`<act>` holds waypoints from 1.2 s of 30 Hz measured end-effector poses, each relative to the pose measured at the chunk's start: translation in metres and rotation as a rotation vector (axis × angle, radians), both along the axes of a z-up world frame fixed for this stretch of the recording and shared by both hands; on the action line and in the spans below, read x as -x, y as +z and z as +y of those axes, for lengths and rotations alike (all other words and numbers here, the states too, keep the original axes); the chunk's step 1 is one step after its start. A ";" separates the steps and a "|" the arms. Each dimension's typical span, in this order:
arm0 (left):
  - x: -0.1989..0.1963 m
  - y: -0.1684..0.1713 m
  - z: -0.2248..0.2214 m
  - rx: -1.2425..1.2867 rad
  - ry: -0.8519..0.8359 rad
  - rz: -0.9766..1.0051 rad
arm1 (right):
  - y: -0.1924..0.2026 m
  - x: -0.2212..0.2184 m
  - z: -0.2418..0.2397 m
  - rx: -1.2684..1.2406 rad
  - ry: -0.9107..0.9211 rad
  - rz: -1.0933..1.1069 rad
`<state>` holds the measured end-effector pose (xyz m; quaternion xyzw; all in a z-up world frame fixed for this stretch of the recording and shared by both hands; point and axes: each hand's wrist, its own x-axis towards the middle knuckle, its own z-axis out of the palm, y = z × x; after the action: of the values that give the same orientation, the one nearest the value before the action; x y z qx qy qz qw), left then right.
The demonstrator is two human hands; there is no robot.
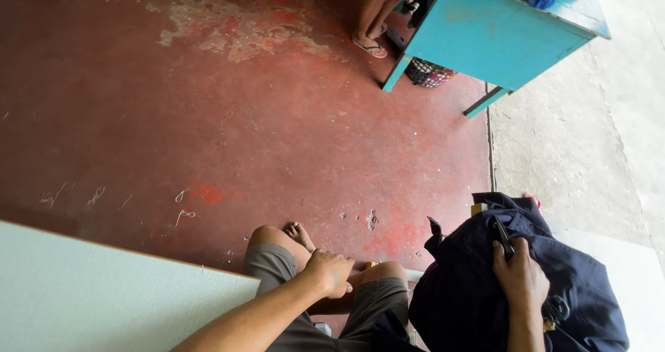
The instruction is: Trimming loose threads from a pair of sewn pants using scissors as part of the finishing process.
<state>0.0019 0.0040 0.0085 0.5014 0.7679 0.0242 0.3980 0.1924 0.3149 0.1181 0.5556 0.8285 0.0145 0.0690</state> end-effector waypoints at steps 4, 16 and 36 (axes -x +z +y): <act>-0.003 -0.010 0.004 0.001 -0.012 0.017 | -0.001 -0.002 -0.002 -0.025 0.017 0.020; -0.001 -0.009 0.005 0.002 -0.038 0.011 | -0.001 -0.003 0.001 -0.023 0.011 -0.005; 0.000 -0.001 0.005 0.037 -0.017 0.014 | -0.006 -0.011 0.003 -0.072 0.038 -0.037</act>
<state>0.0016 0.0086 0.0073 0.5007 0.7665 0.0031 0.4022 0.2036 0.3182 0.1124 0.5416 0.8363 0.0558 0.0642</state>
